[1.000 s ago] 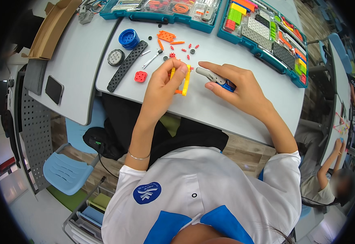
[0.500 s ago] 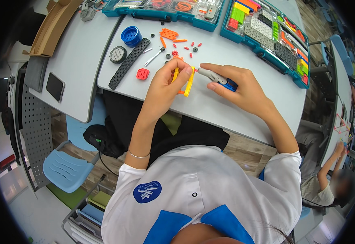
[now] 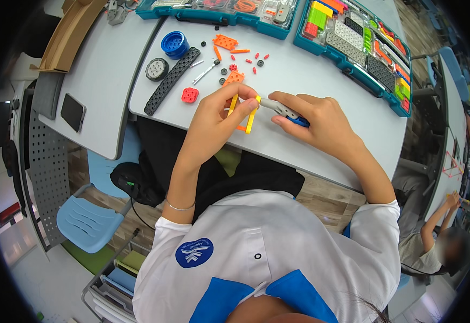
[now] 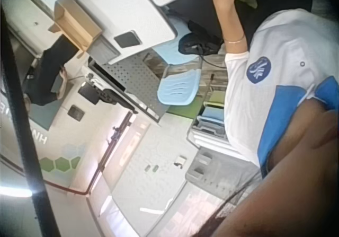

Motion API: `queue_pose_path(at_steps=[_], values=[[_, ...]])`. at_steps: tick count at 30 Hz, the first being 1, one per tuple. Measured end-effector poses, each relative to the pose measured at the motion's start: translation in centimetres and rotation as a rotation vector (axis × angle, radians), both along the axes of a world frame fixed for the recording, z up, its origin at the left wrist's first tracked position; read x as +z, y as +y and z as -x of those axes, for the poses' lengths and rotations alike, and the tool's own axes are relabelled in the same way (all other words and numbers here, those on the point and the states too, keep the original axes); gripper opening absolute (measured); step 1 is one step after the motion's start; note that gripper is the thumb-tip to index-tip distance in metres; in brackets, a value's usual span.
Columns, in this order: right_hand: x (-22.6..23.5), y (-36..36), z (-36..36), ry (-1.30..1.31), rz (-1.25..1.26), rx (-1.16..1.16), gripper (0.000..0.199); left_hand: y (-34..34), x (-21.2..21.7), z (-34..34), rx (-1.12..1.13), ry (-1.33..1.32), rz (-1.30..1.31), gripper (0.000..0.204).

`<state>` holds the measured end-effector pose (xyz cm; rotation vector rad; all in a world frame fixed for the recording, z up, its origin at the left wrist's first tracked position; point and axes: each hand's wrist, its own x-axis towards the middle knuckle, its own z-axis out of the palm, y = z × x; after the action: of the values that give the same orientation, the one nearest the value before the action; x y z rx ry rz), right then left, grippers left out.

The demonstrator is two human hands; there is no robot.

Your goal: The person assembles a small mechanical device using colorful plastic components, a wheel, and a connector. They attach the wheel to a frame, connect a black flexible strip, and use pliers to remove small pins from the parts. The person then disassembles the structure into individual pieces on the table.

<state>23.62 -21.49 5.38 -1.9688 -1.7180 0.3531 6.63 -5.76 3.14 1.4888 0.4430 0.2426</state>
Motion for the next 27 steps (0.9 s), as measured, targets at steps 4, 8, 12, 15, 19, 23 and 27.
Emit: queue_pose_path(at_steps=[4,8,12,15,19,23,27], values=[[-0.5,0.1,0.3,0.184,0.106,0.018,0.034,0.1,-0.7,0.4,0.008,-0.016,-0.027,0.022],[0.3,0.4,0.6,0.387,0.237,-0.005,0.032,0.2,0.3,0.7,0.035,-0.001,0.022,0.02],[1.2,0.8,0.5,0.454,0.234,-0.006,0.034,0.5,0.6,0.8,0.148,-0.028,-0.111,0.018],[1.2,0.0,-0.4,0.506,0.212,-0.039,0.035,4.1,0.0,1.5,0.641,-0.091,-0.412,0.018],[1.5,1.0,-0.6,0.506,0.179,-0.008,0.035,3.9,0.9,2.0,0.482,-0.135,-0.309,0.016],[0.8,1.3,-0.2,0.542,0.196,0.017,0.035,0.7,1.9,0.9,0.133,-0.07,-0.02,0.015],[0.2,0.4,-0.4,0.552,0.161,0.017,0.036,0.3,0.5,0.0,0.07,-0.1,-0.032,0.016]])
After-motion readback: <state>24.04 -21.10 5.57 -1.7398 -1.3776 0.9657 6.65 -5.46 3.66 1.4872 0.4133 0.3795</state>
